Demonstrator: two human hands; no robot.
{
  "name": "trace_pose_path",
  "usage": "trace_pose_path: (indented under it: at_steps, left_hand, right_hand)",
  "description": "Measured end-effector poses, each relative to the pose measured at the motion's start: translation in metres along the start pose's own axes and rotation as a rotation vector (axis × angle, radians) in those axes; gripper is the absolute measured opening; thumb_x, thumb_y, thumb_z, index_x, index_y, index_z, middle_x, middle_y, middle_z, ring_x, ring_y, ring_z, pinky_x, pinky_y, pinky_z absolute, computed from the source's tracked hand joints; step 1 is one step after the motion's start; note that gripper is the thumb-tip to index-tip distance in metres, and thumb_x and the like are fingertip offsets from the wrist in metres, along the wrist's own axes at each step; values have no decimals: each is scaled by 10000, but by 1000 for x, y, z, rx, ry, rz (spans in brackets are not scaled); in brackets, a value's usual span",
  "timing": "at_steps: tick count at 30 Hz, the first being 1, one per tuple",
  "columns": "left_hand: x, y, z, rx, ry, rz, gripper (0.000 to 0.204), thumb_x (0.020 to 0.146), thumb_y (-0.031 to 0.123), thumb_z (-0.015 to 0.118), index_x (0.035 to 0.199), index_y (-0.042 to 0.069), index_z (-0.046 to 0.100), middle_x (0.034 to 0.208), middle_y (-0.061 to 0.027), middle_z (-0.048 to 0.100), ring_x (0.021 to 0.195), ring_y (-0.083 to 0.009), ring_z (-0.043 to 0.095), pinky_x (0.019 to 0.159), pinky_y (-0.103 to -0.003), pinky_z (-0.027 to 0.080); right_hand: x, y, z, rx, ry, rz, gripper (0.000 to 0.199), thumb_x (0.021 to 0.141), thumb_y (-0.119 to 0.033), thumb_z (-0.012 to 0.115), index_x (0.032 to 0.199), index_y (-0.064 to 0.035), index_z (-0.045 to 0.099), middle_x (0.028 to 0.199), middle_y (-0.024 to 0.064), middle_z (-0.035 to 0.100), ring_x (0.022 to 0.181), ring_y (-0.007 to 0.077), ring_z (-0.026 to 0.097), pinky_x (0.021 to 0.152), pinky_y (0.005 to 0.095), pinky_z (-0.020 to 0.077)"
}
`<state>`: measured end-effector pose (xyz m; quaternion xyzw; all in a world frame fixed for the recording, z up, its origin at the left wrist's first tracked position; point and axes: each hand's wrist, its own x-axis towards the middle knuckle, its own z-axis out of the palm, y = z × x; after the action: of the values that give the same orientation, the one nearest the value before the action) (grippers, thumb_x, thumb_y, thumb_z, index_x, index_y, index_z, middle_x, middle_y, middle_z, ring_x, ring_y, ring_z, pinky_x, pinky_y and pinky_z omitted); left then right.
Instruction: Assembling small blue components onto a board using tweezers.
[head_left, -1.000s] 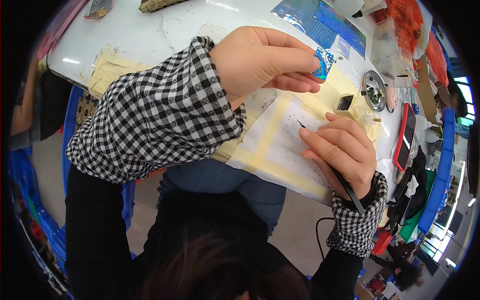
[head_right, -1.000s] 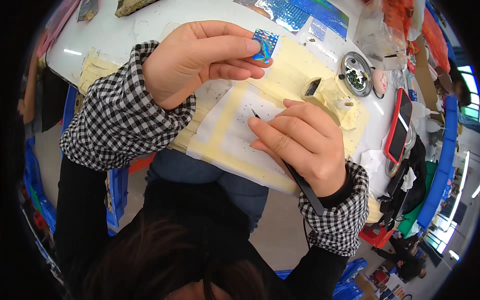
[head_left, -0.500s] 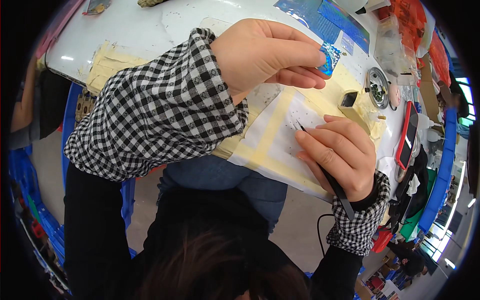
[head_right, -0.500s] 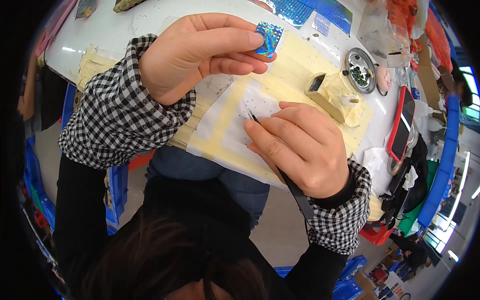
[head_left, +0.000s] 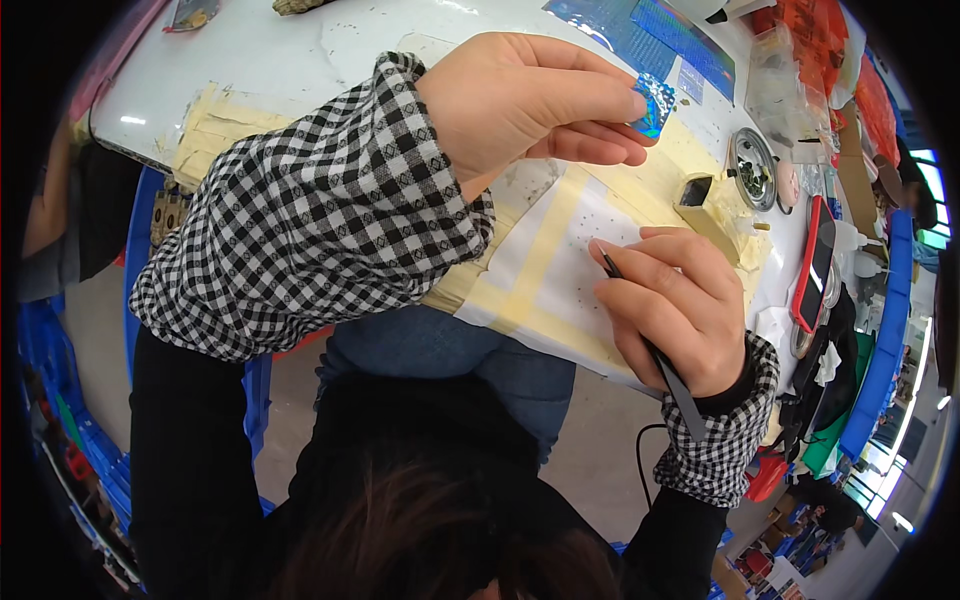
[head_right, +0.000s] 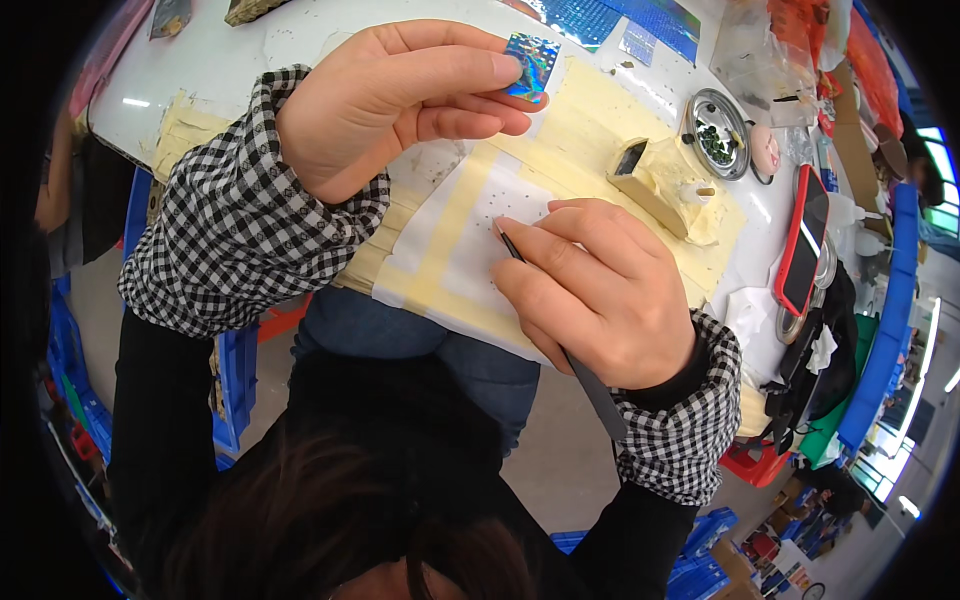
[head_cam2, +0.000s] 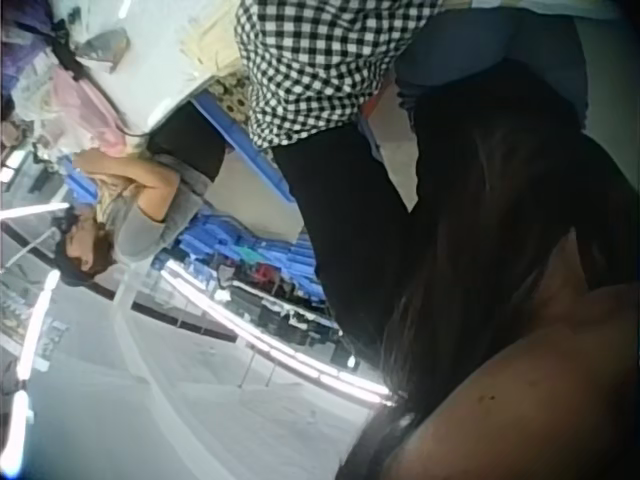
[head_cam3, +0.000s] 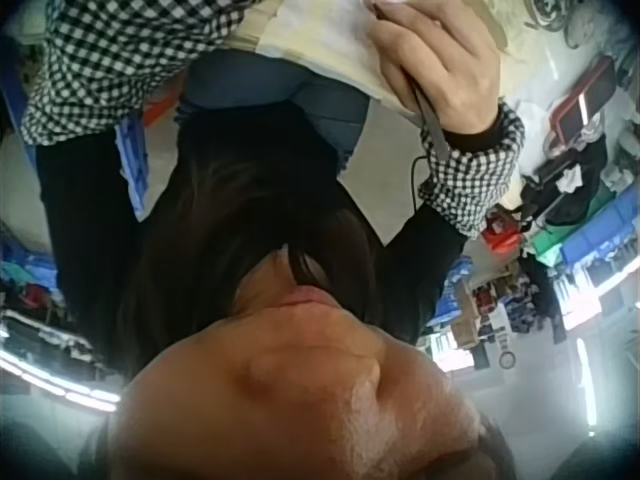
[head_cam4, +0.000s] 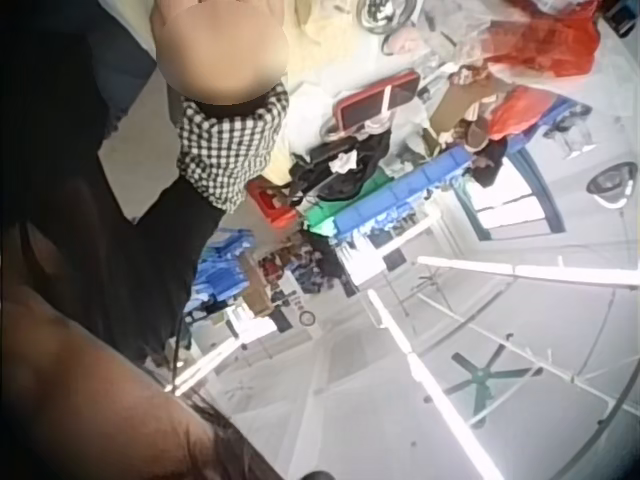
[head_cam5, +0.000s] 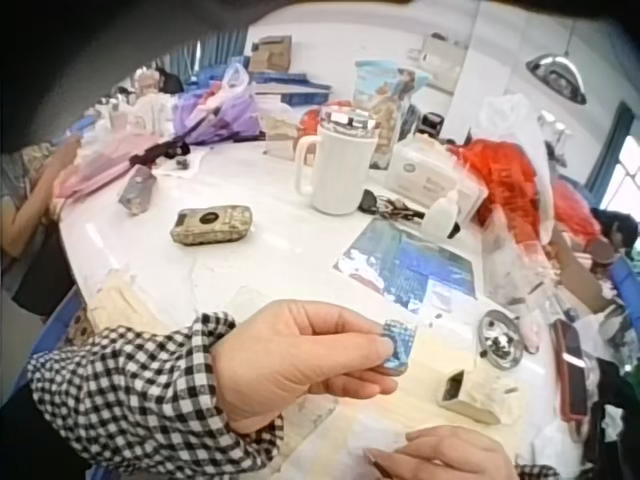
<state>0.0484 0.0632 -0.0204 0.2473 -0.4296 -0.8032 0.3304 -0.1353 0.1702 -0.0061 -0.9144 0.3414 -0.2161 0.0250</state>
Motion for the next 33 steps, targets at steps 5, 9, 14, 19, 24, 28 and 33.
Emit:
trace_pose_path:
  at_steps: [5,9,14,19,24,28,33]
  left_hand:
    - [2,0,-1,84,-29,-6,258,867,162,615,1057,-11,605,970,-122,654,898,-162,647,780,-225,525]
    - [-1,-2,0,90,-92,-94,228,861,148,621,1029,-6,607,970,-114,657,890,-146,644,778,-223,522]
    - [-2,0,5,82,-185,-209,187,848,141,635,978,11,595,934,-104,667,847,-153,659,741,-231,527]
    - [-4,1,8,102,-210,-222,166,850,142,634,959,21,600,906,-102,669,825,-167,666,719,-237,534]
    - [-2,-2,7,114,-242,-219,162,854,144,632,950,16,612,893,-100,669,810,-179,672,707,-241,542]
    - [-3,-1,8,140,-252,-201,162,855,145,631,942,9,619,882,-98,672,807,-182,673,693,-244,545]
    - [-3,-1,8,158,-249,-168,171,855,144,631,949,2,621,883,-104,673,801,-177,673,689,-243,545]
  right_hand:
    - [-1,1,-6,7,86,34,307,553,-47,691,848,-17,609,878,114,650,750,248,588,706,345,506]
    - [-7,-3,-10,91,273,202,333,637,27,699,956,-15,615,942,116,658,784,250,594,722,336,497]
    - [-6,-6,-22,97,264,288,450,672,47,700,1102,-13,582,1032,112,644,860,252,586,755,330,490]
    - [-4,-7,-20,121,296,340,415,701,39,690,1100,-14,589,1029,119,642,855,247,591,753,330,491]
    - [-6,-2,-12,215,349,372,355,729,30,669,1075,7,592,993,123,651,818,240,600,732,316,487]
    - [-5,1,-9,230,372,381,330,738,22,661,1062,17,594,957,122,656,798,236,604,719,309,484]
    - [-4,1,-10,232,373,396,321,741,21,657,1056,13,599,940,126,654,796,237,606,717,308,482]
